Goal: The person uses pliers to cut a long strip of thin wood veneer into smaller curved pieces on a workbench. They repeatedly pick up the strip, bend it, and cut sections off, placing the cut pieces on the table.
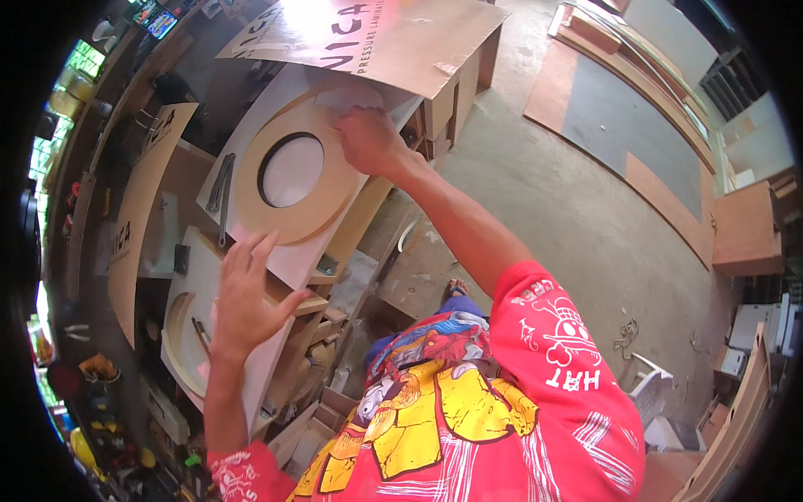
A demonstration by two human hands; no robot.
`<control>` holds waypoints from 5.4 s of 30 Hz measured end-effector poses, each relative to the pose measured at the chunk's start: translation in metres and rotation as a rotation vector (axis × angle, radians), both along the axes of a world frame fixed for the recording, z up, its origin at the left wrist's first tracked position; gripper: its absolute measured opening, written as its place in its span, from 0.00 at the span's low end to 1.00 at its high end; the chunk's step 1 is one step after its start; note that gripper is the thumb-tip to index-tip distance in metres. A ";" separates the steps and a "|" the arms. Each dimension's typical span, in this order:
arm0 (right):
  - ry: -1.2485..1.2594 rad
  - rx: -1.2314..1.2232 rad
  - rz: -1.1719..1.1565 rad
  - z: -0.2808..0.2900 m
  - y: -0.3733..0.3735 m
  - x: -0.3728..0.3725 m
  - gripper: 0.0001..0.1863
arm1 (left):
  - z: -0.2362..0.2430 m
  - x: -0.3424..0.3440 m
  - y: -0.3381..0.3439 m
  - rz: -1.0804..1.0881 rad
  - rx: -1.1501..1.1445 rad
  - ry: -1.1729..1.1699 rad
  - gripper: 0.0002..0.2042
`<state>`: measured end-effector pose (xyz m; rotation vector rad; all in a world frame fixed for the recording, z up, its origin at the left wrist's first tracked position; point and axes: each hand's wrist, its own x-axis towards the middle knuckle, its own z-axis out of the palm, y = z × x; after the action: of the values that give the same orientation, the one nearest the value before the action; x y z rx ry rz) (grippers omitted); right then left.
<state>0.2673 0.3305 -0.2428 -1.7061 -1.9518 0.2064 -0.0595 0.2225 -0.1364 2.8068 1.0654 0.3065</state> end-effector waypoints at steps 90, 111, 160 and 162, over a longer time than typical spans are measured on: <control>0.553 0.761 -0.468 -0.067 -0.024 0.112 0.10 | -0.117 0.101 0.033 0.340 0.341 -0.076 0.32; 0.631 0.414 -0.478 -0.108 -0.108 0.112 0.05 | -0.126 0.087 0.048 0.368 0.347 -0.130 0.34; 0.678 0.436 -0.228 -0.078 -0.140 -0.001 0.10 | -0.116 0.297 0.240 0.375 -0.201 -0.464 0.38; 0.674 0.463 -0.303 -0.078 -0.149 -0.008 0.10 | -0.126 0.295 0.244 0.389 -0.149 -0.532 0.37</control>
<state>0.2595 0.1812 -0.3208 -1.3604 -1.1277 0.1694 0.2350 0.4670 -0.2629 2.1750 1.4014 0.9060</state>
